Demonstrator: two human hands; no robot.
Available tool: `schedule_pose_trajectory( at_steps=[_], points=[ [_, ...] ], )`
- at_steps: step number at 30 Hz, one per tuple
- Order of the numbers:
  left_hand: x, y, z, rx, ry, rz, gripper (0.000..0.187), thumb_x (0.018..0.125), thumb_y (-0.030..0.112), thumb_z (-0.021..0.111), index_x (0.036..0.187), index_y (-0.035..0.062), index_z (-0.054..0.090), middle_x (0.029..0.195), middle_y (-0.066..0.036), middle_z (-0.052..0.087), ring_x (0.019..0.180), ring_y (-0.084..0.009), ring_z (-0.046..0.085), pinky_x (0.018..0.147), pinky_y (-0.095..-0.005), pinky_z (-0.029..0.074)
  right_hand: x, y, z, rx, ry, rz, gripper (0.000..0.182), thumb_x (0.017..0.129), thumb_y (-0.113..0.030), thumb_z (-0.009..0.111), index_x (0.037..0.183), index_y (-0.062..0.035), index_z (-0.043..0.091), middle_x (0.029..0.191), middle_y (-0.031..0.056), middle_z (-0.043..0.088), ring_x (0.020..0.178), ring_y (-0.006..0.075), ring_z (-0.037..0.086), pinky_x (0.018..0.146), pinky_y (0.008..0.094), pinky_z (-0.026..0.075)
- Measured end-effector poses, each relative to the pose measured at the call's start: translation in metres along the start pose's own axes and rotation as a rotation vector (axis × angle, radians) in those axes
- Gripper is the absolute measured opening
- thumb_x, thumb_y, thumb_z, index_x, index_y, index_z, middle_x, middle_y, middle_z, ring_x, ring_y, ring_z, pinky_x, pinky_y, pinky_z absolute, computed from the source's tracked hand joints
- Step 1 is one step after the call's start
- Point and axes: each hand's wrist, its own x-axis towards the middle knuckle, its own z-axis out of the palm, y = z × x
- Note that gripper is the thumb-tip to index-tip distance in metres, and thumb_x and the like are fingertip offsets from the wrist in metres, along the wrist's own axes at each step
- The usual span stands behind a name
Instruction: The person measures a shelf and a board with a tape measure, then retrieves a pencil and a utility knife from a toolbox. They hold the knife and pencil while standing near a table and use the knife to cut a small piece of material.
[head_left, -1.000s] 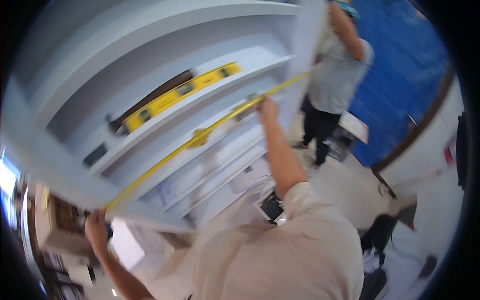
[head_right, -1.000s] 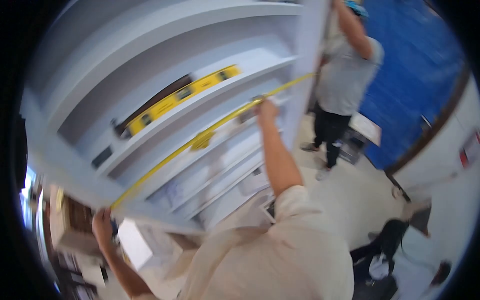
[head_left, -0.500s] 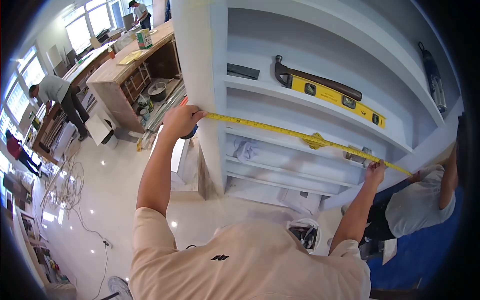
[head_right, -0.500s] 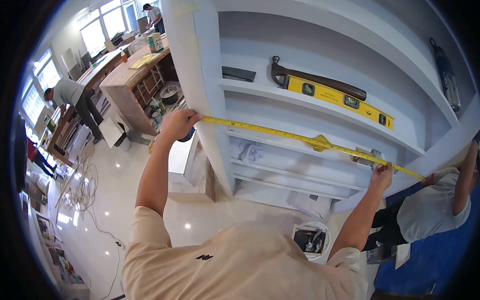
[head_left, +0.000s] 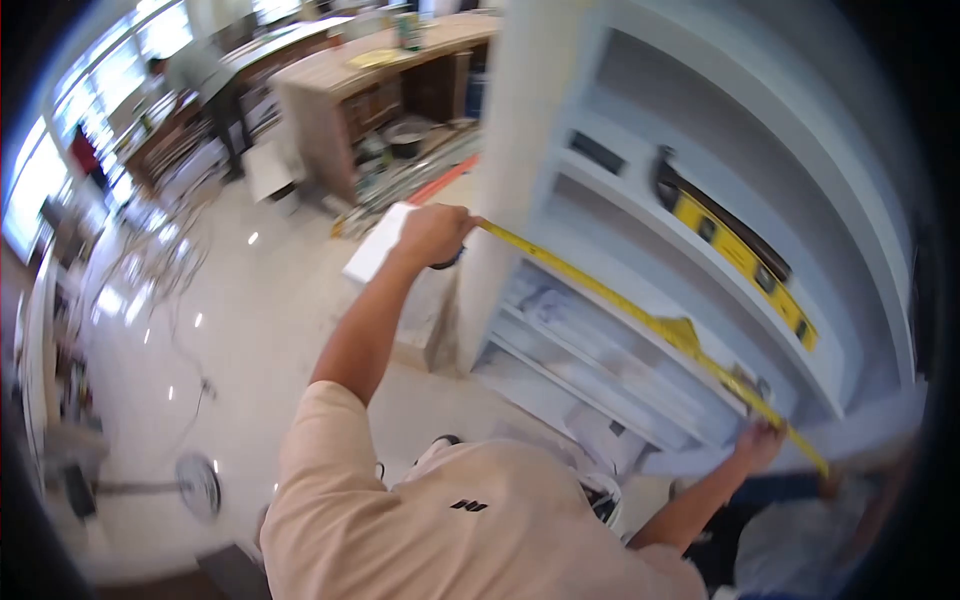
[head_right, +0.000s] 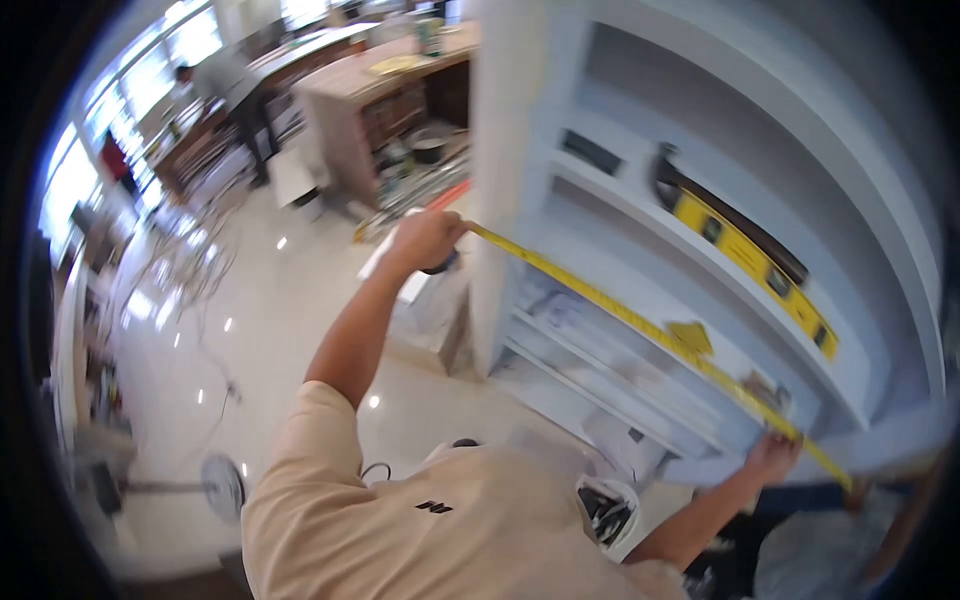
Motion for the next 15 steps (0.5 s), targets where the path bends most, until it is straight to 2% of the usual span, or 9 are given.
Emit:
schedule_pose_trajectory(
  at_steps=[2,3,4,5,6,8,11,14,15],
  points=[
    [-0.041,-0.035,0.026,0.017,-0.056,-0.099,0.039,0.092,0.04,0.049,0.088,0.0066,0.069,0.086,-0.017,0.068,0.083,-0.0364,0.065,0.072,-0.0462,0.05,-0.039,0.0,0.014,-0.169,-0.036,-0.15,0.029,0.093,-0.02,0.052,0.113,0.0009,0.057,0.109,0.0156,0.062,0.098,0.0293,0.059,0.089,0.0413,0.047],
    [-0.064,-0.056,0.047,0.001,-0.138,-0.223,0.039,0.092,0.039,0.049,0.089,0.006,0.069,0.089,-0.018,0.068,0.086,-0.0364,0.065,0.074,-0.0457,0.05,-0.042,-0.005,0.007,0.1,-0.264,-0.003,0.03,0.093,-0.018,0.054,0.114,0.0024,0.055,0.115,0.02,0.06,0.107,0.0337,0.057,0.099,0.0463,0.043],
    [-0.09,-0.08,0.072,-0.023,-0.22,-0.343,0.039,0.092,0.038,0.049,0.091,0.0054,0.069,0.092,-0.018,0.068,0.088,-0.0364,0.065,0.076,-0.0452,0.051,-0.057,0.003,0.023,0.125,-0.302,-0.02,0.028,0.094,-0.018,0.053,0.114,0.0026,0.055,0.108,0.0193,0.062,0.102,0.0347,0.058,0.095,0.0459,0.045],
    [-0.126,-0.108,0.104,-0.001,-0.265,-0.427,0.041,0.091,0.04,0.049,0.091,0.0047,0.069,0.093,-0.019,0.068,0.089,-0.0367,0.064,0.076,-0.0457,0.05,-0.102,0.001,0.078,0.207,-0.382,0.109,0.025,0.097,-0.02,0.048,0.105,0.0023,0.057,0.096,0.0182,0.063,0.089,0.0317,0.06,0.087,0.0423,0.049],
    [-0.161,-0.128,0.133,0.022,-0.313,-0.493,0.043,0.091,0.042,0.049,0.091,0.0039,0.069,0.093,-0.02,0.067,0.09,-0.037,0.064,0.077,-0.0463,0.05,-0.108,0.01,0.089,0.332,-0.653,0.295,0.024,0.097,-0.019,0.05,0.109,0.0009,0.054,0.106,0.0134,0.058,0.101,0.0252,0.056,0.092,0.0406,0.044],
    [-0.238,-0.146,0.156,-0.012,-0.418,-0.558,0.046,0.091,0.044,0.05,0.092,0.0023,0.069,0.097,-0.021,0.066,0.092,-0.038,0.063,0.077,-0.046,0.05,-0.148,0.031,0.149,0.277,-0.773,0.399,0.021,0.096,-0.019,0.053,0.103,0.0004,0.056,0.097,0.0103,0.056,0.094,0.0234,0.055,0.09,0.0369,0.044],
    [-0.344,-0.172,0.187,-0.085,-0.464,-0.956,0.047,0.086,0.048,0.056,0.096,0.0047,0.069,0.1,-0.019,0.067,0.094,-0.0359,0.064,0.079,-0.0434,0.051,-0.194,0.076,0.21,0.204,-0.953,0.543,0.02,0.095,-0.018,0.055,0.099,0.0012,0.057,0.09,0.0082,0.053,0.086,0.0214,0.054,0.082,0.0346,0.047],
    [-0.428,-0.182,0.192,-0.164,-0.505,-1.293,0.037,0.086,0.039,0.06,0.102,0.0077,0.069,0.107,-0.016,0.067,0.102,-0.0323,0.063,0.083,-0.041,0.051,-0.27,0.127,0.293,0.029,-1.337,0.271,0.022,0.097,-0.018,0.048,0.094,0.0019,0.057,0.085,0.0147,0.061,0.075,0.024,0.059,0.075,0.0364,0.051],
    [-0.448,-0.184,0.189,-0.183,-0.526,-1.379,0.036,0.086,0.039,0.061,0.103,0.0086,0.069,0.108,-0.015,0.067,0.103,-0.0317,0.063,0.084,-0.0406,0.05,-0.297,0.142,0.321,0.02,-1.386,0.307,0.021,0.097,-0.017,0.049,0.092,0.0018,0.057,0.084,0.0138,0.06,0.072,0.0224,0.058,0.073,0.0345,0.051]
  ],
)
